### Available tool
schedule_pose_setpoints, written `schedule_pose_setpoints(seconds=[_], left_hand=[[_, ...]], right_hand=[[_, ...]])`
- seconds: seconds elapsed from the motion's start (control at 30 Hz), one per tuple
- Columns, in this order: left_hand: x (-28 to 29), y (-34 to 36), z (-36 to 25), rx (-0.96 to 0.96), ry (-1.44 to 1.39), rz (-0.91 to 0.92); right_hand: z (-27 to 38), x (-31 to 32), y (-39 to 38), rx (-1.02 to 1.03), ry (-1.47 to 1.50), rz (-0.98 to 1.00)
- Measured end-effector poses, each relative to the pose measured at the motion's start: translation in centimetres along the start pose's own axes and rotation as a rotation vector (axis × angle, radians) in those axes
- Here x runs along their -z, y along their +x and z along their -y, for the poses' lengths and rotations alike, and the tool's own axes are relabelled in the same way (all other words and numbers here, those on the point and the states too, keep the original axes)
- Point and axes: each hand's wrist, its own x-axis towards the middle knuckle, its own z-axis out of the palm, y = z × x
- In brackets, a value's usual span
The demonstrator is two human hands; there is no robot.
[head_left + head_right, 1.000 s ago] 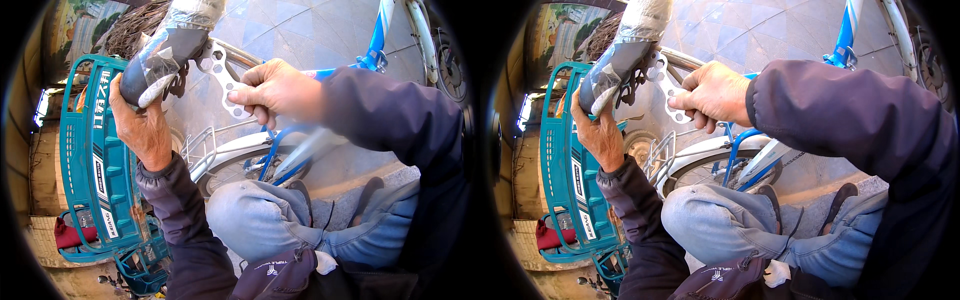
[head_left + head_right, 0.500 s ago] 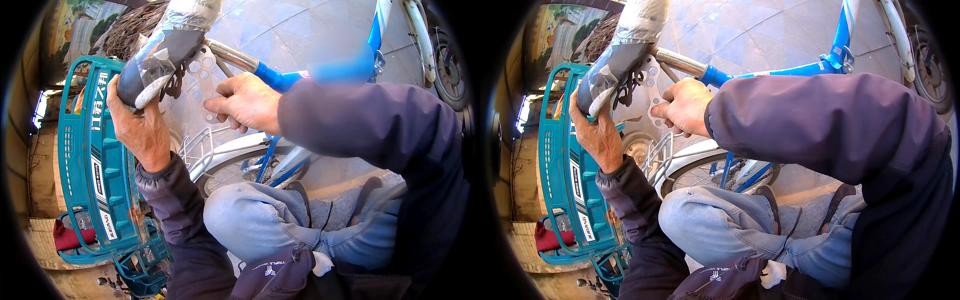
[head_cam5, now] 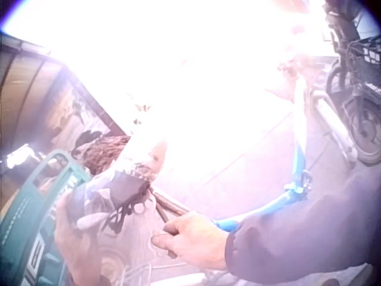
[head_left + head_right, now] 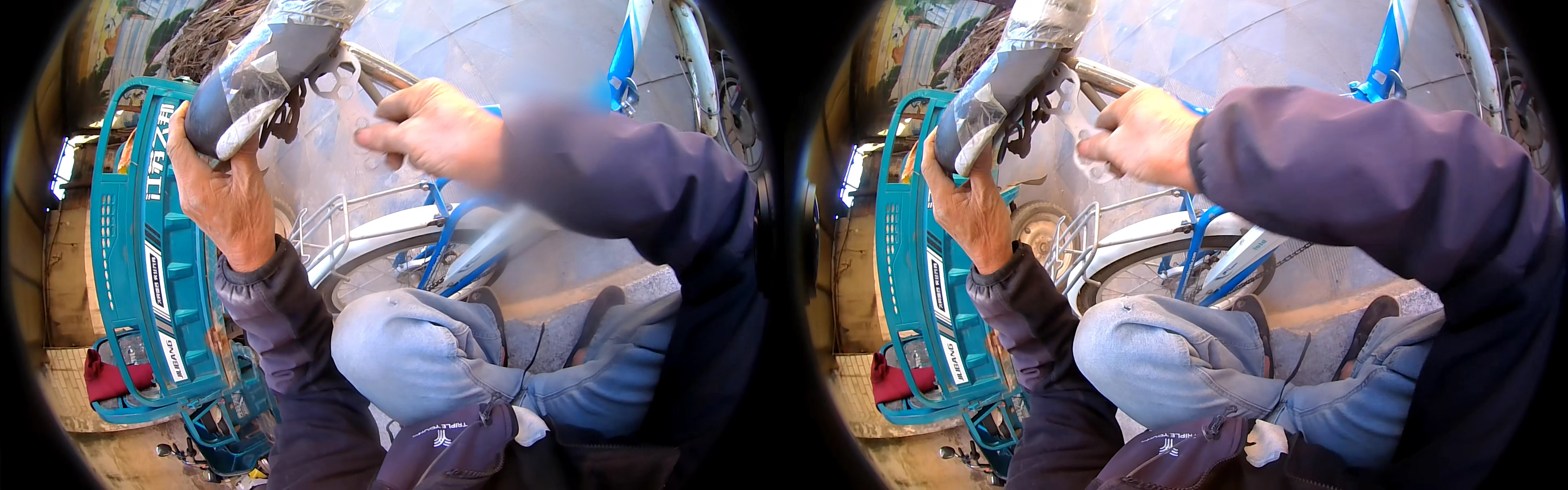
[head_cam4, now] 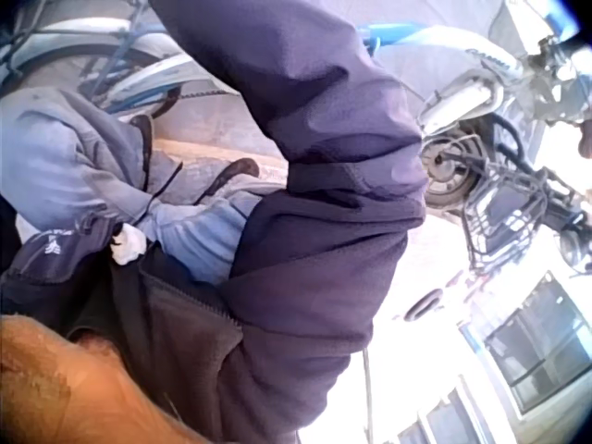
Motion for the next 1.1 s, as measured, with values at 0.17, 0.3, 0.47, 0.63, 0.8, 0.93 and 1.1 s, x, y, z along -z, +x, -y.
schedule_pose_setpoints(seconds=[0.17,0.3,0.47,0.63,0.8,0.93,1.1], left_hand=[[-0.2,-0.3,0.1,-0.005,-0.019,-0.022],[0.2,-0.2,0.2,0.002,-0.015,-0.006],[-0.2,0.0,0.7,-0.007,0.006,-0.013],[0.3,0.0,0.5,-0.013,0.036,-0.023],[-0.2,-0.2,1.1,-0.056,0.032,-0.033],[0.2,-0.2,0.8,-0.043,0.014,-0.028],[0.0,-0.1,0.9,-0.041,0.010,-0.019]], right_hand=[[0.0,1.6,-0.3,-0.084,-0.078,0.020],[0.7,1.7,-0.3,-0.059,-0.138,0.055],[-0.4,5.0,0.8,0.063,-0.255,0.014],[3.1,10.0,3.4,0.159,-0.512,-0.047],[0.7,9.5,3.8,0.261,-0.584,-0.086],[1.5,8.7,1.8,0.174,-0.447,-0.061],[0.3,9.0,2.5,0.417,-0.524,-0.092]])
